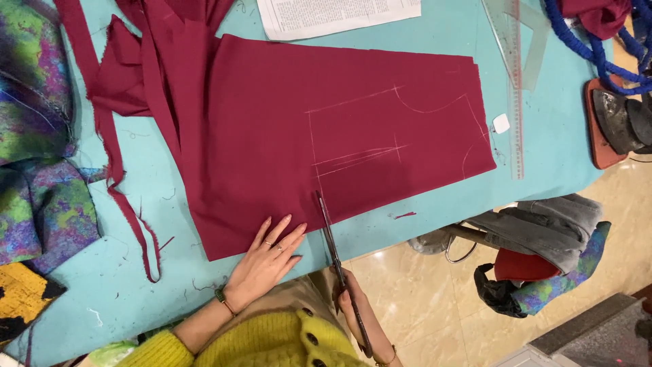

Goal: The person traces a pattern onto a maroon fabric using a ruler and chalk, then cuts the fabric along the marked lines with scissors.

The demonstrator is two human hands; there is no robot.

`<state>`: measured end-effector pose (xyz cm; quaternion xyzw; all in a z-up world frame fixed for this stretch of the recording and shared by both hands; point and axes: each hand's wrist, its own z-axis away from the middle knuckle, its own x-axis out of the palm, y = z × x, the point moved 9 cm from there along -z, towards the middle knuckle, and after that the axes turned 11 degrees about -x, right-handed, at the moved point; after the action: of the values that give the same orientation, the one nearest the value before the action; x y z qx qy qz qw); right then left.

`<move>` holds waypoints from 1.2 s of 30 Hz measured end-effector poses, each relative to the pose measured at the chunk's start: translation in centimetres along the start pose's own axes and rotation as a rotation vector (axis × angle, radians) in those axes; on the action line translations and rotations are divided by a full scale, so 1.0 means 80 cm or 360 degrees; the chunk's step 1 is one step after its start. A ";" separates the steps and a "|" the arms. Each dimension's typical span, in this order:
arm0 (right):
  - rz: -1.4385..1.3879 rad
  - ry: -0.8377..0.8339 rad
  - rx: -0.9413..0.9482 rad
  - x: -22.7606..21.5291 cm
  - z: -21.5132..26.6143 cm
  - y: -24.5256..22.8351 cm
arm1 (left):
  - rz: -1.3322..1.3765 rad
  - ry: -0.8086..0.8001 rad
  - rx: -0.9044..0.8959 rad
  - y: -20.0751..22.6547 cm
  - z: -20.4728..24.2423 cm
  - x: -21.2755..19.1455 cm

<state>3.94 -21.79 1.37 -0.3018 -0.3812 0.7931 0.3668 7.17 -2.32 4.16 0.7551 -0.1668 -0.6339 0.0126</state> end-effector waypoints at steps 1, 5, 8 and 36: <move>-0.0001 0.0001 -0.0001 0.000 0.000 -0.003 | -0.0001 0.0000 0.0002 0.000 -0.001 -0.002; -0.0018 0.0002 0.0015 0.000 0.001 -0.019 | 0.0002 0.0028 -0.0003 0.000 -0.001 -0.005; -0.0129 0.0037 0.0112 0.002 0.001 -0.019 | -0.0015 0.0022 0.0001 -0.001 0.000 -0.003; 0.0125 0.0087 0.0256 0.009 -0.070 -0.086 | 0.0661 -0.0082 -0.0068 -0.019 -0.001 -0.009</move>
<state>10.22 -16.05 3.99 -0.3075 -0.2940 0.8264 0.3688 7.54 -0.69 4.54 0.6877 -0.3056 -0.6401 0.1547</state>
